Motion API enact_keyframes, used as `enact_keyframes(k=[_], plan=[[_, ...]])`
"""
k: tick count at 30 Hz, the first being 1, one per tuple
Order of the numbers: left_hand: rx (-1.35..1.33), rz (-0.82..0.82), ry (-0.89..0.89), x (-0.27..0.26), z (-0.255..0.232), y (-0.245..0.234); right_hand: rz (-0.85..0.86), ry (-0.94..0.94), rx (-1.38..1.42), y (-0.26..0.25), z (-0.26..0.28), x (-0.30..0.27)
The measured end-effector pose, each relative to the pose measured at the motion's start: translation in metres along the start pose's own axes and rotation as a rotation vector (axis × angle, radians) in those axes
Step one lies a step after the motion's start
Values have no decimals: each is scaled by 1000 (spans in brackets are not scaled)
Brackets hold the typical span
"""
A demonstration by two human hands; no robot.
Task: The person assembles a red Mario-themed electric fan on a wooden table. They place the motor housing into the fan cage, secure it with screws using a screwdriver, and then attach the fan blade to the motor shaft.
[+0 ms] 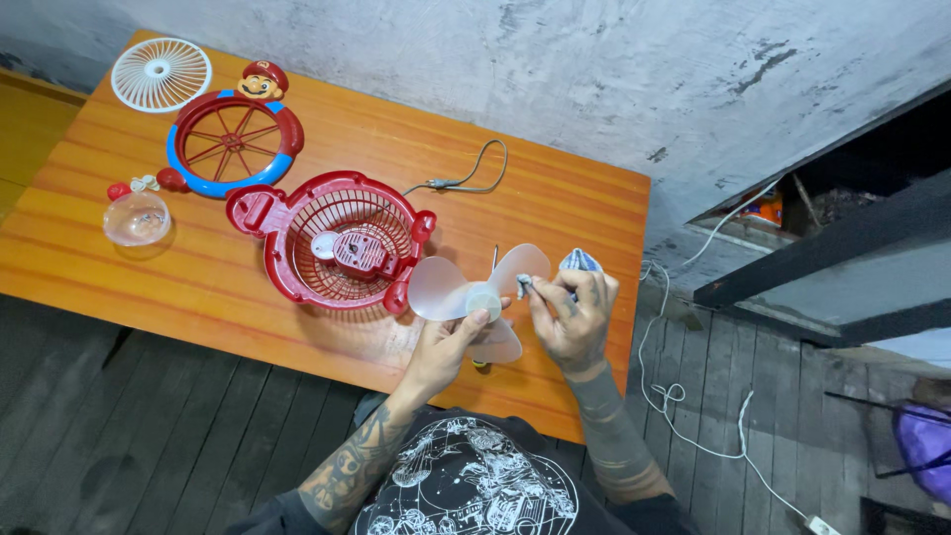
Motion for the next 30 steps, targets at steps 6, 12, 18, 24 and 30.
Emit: enact_keyframes(k=[6, 12, 18, 24, 30], plan=[[-6, 27, 11, 3, -4, 1, -23, 53, 60, -4, -8, 0], [-15, 46, -6, 3, -4, 3, -22, 45, 50, -9, -15, -2], [20, 35, -32, 4, 0, 3, -96, 145, 46, -17, -24, 1], [113, 80, -59, 2, 8, 6, -186, 151, -2, -26, -27, 10], [102, 88, -49, 1, 12, 6, -164, 123, 15, -25, -19, 18]])
Point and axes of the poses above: each hand's wrist, its own x-axis towards the middle knuckle, its own y-axis out of the palm, z = x × y, the point moved 8 cm from there along x, towards the middle knuckle, and after that the axes turned 7 degrees about x, right-handed, at the moved point
